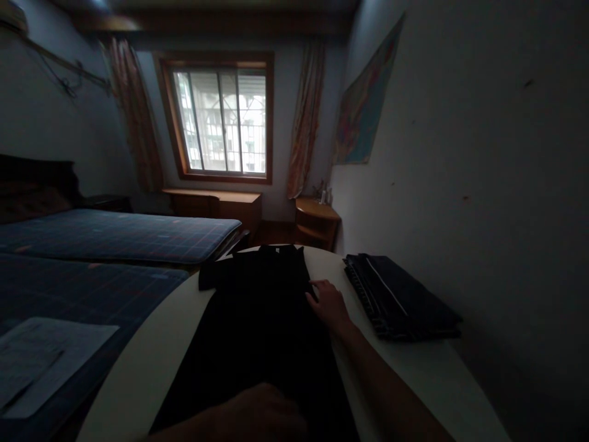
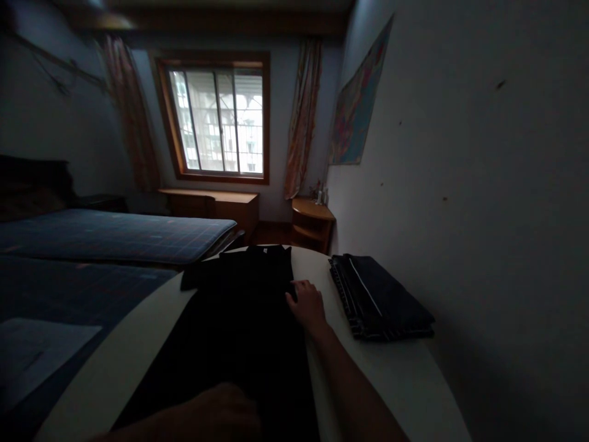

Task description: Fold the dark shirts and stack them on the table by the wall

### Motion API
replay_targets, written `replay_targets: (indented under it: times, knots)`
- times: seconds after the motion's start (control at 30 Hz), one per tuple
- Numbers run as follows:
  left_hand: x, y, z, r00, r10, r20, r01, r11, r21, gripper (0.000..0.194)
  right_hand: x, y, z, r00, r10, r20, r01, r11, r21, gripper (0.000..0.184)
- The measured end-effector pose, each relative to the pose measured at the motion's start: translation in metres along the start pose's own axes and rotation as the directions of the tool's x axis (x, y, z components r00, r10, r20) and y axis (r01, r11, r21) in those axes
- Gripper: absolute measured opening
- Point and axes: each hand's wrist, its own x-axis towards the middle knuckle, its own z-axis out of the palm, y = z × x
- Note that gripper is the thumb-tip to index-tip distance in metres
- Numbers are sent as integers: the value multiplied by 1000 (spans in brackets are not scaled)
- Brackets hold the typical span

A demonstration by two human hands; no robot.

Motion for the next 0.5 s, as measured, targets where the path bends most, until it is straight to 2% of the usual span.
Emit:
replay_targets:
  times: [0.07,0.1,0.13,0.2,0.27,0.33,0.43,0.5]
  knots:
    - [1,-13,-32,978,-146,-148,153,988,36,12,-3,-7,1,996,-92,-10,93,996,18,35]
    - [0,-23,-43,940,-250,-231,264,964,30,18,-4,-12,1,990,-144,-3,144,989,32,37]
    - [-3,-35,-50,884,-344,-317,371,928,29,26,-7,-16,3,980,-200,12,199,979,46,38]
    - [-11,-59,-53,825,-442,-353,488,871,50,42,-12,-25,7,955,-289,65,284,956,73,41]
    - [-20,-77,-47,794,-510,-332,557,828,60,50,-16,-32,12,941,-311,135,300,949,94,46]
    - [-25,-81,-43,810,-512,-287,548,834,58,48,-19,-36,16,939,-274,208,257,961,105,49]
    - [-23,-64,-48,896,-396,-200,403,915,-5,35,-17,-36,20,933,-252,258,223,965,137,45]
    - [-15,-46,-53,951,-277,-139,270,960,-69,33,-14,-32,20,943,-244,226,211,965,158,43]
